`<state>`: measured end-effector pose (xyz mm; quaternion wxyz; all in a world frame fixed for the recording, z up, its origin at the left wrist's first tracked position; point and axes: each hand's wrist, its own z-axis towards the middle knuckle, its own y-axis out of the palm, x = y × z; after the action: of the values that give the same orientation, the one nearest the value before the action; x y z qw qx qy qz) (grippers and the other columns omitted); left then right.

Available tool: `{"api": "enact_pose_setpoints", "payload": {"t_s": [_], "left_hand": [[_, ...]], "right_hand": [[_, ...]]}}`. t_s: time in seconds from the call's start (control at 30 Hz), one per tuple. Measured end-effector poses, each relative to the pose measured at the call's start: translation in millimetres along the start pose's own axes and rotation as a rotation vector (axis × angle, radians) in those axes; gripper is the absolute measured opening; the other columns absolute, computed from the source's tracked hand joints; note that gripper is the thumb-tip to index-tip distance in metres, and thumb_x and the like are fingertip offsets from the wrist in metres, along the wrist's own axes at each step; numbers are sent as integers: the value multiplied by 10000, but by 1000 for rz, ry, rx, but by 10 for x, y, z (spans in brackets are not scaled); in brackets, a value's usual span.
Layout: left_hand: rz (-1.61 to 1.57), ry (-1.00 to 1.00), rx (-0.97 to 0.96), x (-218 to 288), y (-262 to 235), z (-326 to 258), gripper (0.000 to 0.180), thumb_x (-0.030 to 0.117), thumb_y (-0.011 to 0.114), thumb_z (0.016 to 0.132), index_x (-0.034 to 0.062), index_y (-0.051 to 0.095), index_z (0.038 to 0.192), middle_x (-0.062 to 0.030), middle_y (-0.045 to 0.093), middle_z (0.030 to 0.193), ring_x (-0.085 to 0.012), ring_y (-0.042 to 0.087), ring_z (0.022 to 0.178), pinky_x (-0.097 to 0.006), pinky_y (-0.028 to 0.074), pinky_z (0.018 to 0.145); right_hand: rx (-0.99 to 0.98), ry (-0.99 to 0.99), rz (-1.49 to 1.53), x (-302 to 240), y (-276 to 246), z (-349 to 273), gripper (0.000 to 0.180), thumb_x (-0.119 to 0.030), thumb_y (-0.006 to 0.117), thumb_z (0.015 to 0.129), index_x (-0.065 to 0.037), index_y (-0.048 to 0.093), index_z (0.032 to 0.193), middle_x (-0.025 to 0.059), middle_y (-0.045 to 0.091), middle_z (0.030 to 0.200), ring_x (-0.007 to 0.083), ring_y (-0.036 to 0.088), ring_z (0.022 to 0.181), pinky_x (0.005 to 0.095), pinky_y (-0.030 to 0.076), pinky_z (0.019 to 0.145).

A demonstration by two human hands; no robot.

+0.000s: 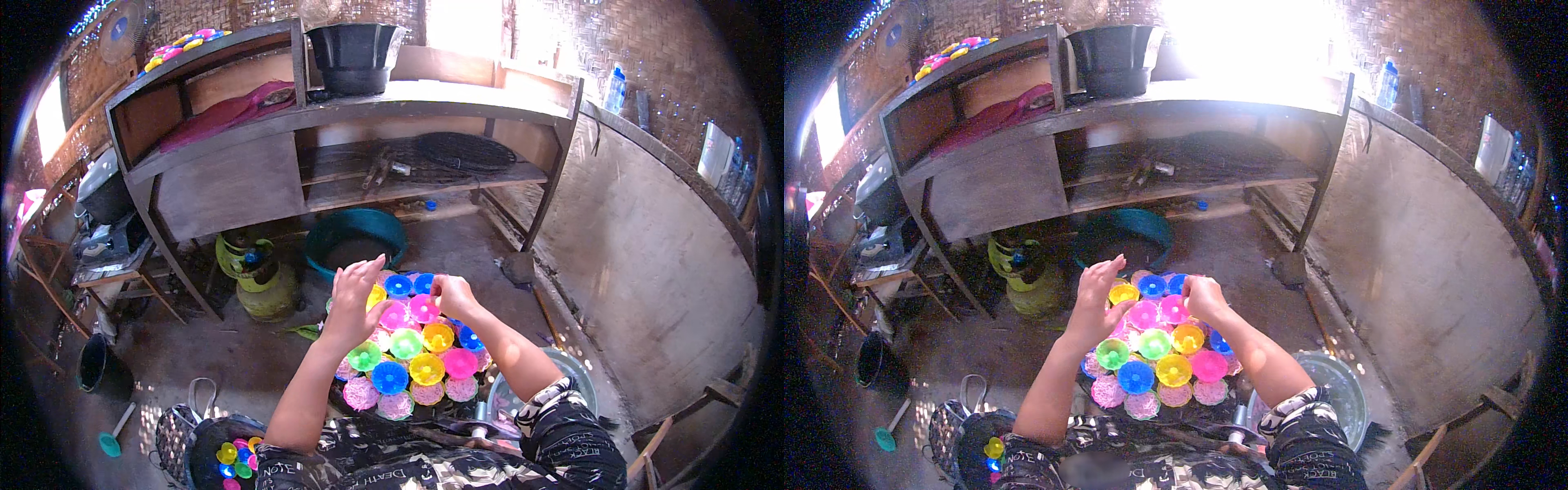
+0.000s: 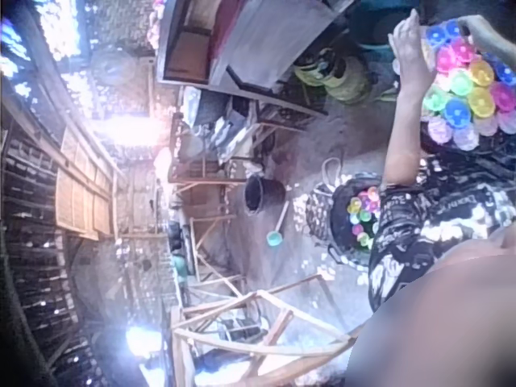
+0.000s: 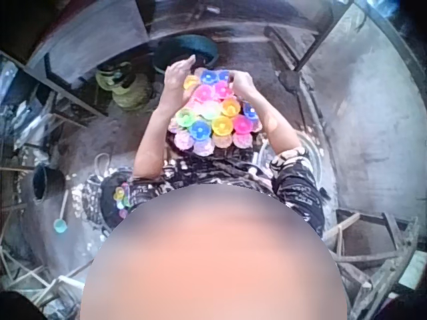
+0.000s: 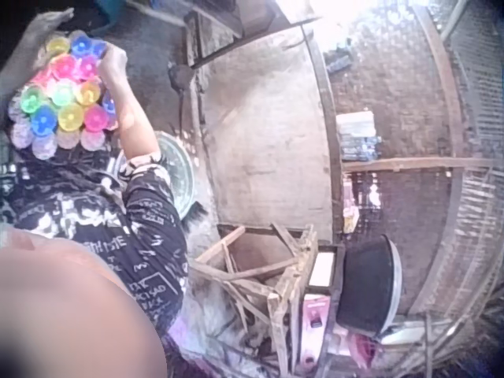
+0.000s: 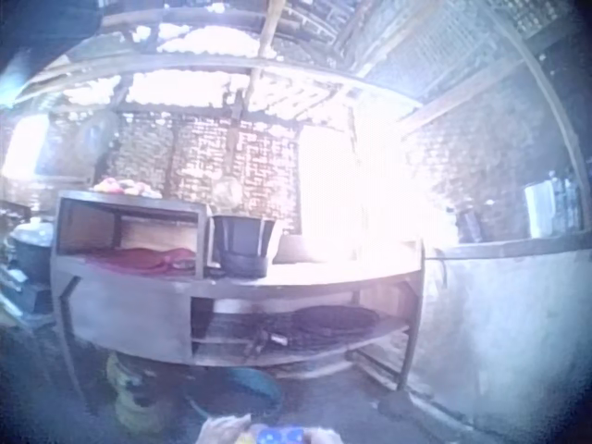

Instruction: The person uses a wooden mold to shape a pink paste into small decorative pieces and places them into a tray. They then pick up colorful plastic caps from a bucket and place them on top of the pink pieces in the tray.

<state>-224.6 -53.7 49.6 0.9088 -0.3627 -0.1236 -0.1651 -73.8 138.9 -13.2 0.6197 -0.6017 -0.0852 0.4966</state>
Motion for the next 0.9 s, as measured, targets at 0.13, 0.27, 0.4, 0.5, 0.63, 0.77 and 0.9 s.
{"api": "enact_pose_setpoints", "payload": {"t_s": [0.13, 0.27, 0.4, 0.5, 0.63, 0.77, 0.9], "left_hand": [[39, -49, -9, -69, -118, -133, 715, 188, 711, 729, 143, 370, 1355, -104, 469, 1251, -294, 396, 1213, -533, 227, 1037], [-3, -99, 19, -162, -188, -240, 636, 166, 695, 733, 143, 434, 1313, -99, 489, 1240, -292, 399, 1214, -523, 231, 1041], [-27, -119, 27, -240, -167, -329, 531, 168, 681, 748, 146, 508, 1250, -68, 521, 1219, -284, 406, 1210, -539, 223, 1040], [40, -91, -137, -264, -50, -355, 467, 184, 667, 768, 163, 542, 1217, -35, 536, 1208, -282, 411, 1205, -591, 201, 1026], [178, -44, -414, -251, 231, -294, 461, 329, 596, 833, 200, 499, 1265, -20, 500, 1282, -286, 375, 1252, -674, 144, 1005], [243, -49, -610, -236, 463, -172, 510, 468, 437, 895, 203, 425, 1330, -26, 407, 1381, -294, 302, 1316, -683, 143, 1007], [291, -16, -709, -198, 570, -140, 539, 511, 322, 923, 196, 394, 1355, -29, 353, 1420, -286, 253, 1345, -683, 143, 1010]], "right_hand": [[83, -58, -71, 93, 140, -15, 70, -69, 659, 657, -41, 630, 715, 151, 641, 736, 304, 631, 736, 390, 501, 662], [78, -70, -105, 133, 196, -15, 49, -72, 624, 665, -38, 630, 699, 160, 640, 739, 317, 630, 746, 400, 501, 675], [75, -80, -108, 126, 202, -2, 59, -78, 603, 679, -31, 633, 698, 166, 638, 730, 323, 630, 735, 400, 502, 679], [53, -81, -63, 76, 160, -2, 65, -88, 624, 676, -32, 637, 706, 172, 636, 722, 325, 630, 722, 399, 504, 680], [73, -69, -94, 16, 4, 11, 67, -82, 631, 681, -44, 643, 735, 170, 636, 753, 326, 626, 754, 405, 499, 694], [222, -55, -136, 77, -215, 97, 105, -91, 653, 705, -45, 650, 799, 151, 646, 788, 312, 628, 773, 390, 501, 714], [34, 260, 111, 196, -226, 152, 180, -121, 645, 754, -42, 676, 912, 158, 667, 894, 262, 651, 825, 338, 505, 748]]}}
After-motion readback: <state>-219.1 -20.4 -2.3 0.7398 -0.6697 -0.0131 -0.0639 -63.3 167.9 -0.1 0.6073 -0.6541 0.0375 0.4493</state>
